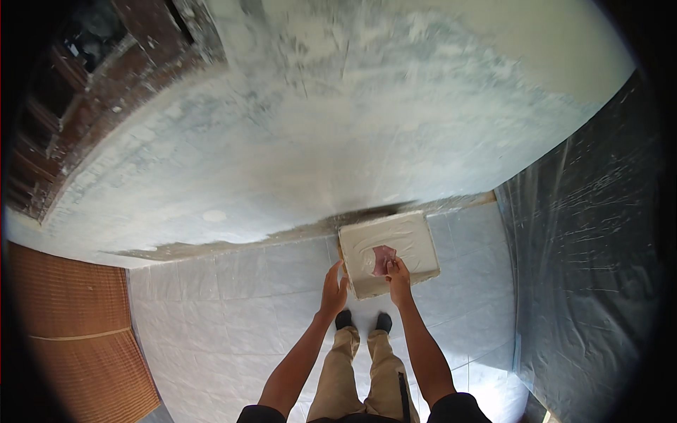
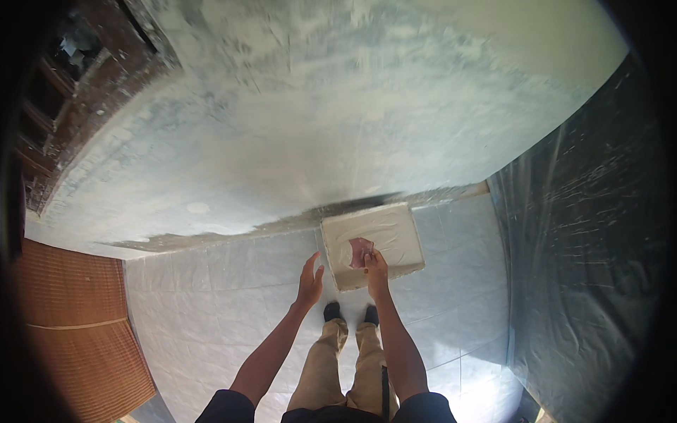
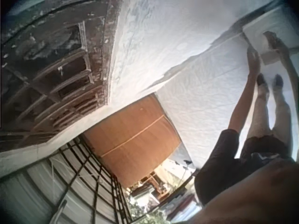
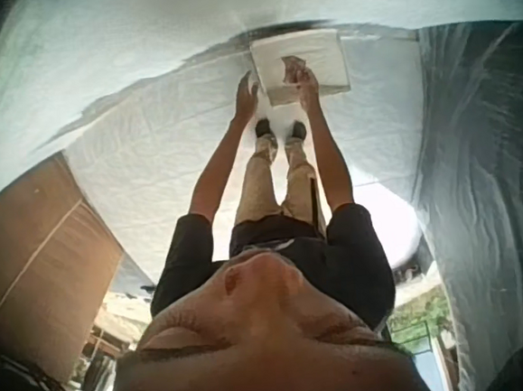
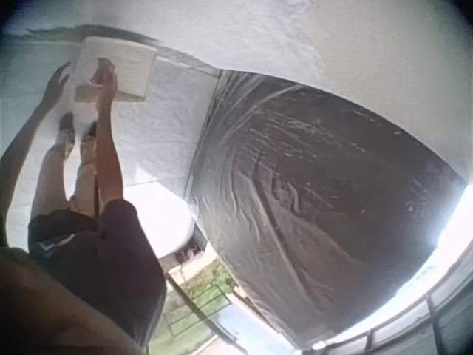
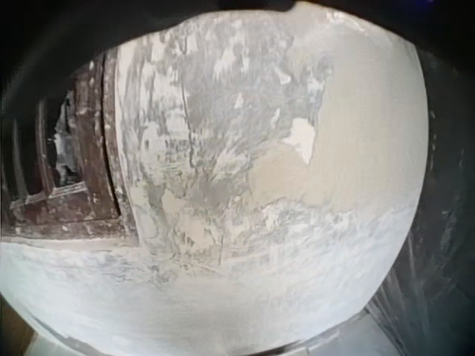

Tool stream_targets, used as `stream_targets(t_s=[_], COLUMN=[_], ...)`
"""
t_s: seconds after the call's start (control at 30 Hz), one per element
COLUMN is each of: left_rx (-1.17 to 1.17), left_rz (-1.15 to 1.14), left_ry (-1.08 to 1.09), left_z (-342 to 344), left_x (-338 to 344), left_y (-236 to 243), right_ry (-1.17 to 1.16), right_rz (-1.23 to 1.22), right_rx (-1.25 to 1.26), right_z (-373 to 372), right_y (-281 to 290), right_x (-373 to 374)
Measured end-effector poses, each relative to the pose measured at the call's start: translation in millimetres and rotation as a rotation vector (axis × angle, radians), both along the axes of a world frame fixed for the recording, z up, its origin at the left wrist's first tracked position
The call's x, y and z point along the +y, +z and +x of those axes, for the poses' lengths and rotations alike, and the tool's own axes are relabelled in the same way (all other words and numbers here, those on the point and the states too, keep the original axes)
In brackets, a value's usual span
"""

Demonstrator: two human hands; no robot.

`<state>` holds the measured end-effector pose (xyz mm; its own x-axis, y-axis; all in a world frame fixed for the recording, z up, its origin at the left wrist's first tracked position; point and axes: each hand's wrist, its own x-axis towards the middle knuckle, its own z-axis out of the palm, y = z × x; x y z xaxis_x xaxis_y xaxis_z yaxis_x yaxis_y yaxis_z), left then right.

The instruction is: The person applies wall filler from a container onto a wall surface using a putty spreader.

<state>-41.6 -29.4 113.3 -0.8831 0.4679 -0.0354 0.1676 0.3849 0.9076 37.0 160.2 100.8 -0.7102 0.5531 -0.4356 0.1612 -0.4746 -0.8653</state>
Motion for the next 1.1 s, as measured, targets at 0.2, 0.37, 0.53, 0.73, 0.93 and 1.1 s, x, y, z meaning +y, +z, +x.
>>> stream_targets(t_s=[0.2, 0.37, 0.53, 0.73, 0.93, 1.1], left_rx=[0.158, 0.32, 0.519, 0.807, 1.021, 1.191], left_rz=[0.106, 0.284, 0.393, 0.466, 0.499, 0.486], left_ry=[-0.042, -0.095, -0.16, -0.172, -0.19, -0.141], left_z=[-48.4, -100.2, -141.2, -181.2, -186.6, -190.7], left_x=[22.7, 47.8, 56.6, 69.8, 94.1, 122.1], left_y=[89.0, 198.7, 316.8, 440.1, 555.1, 602.9], right_ry=[-0.068, -0.144, -0.216, -0.297, -0.515, -0.722], right_rz=[0.036, 0.155, 0.371, 0.605, 0.919, 1.3], right_rx=[0.056, 0.264, 0.429, 0.589, 0.784, 0.72], right_z=[-9.9, -30.8, -55.5, -92.2, -137.5, -162.7], right_y=[102.7, 210.7, 315.0, 456.0, 546.5, 572.0], right_x=[21.3, 48.6, 70.8, 78.4, 81.5, 84.4])
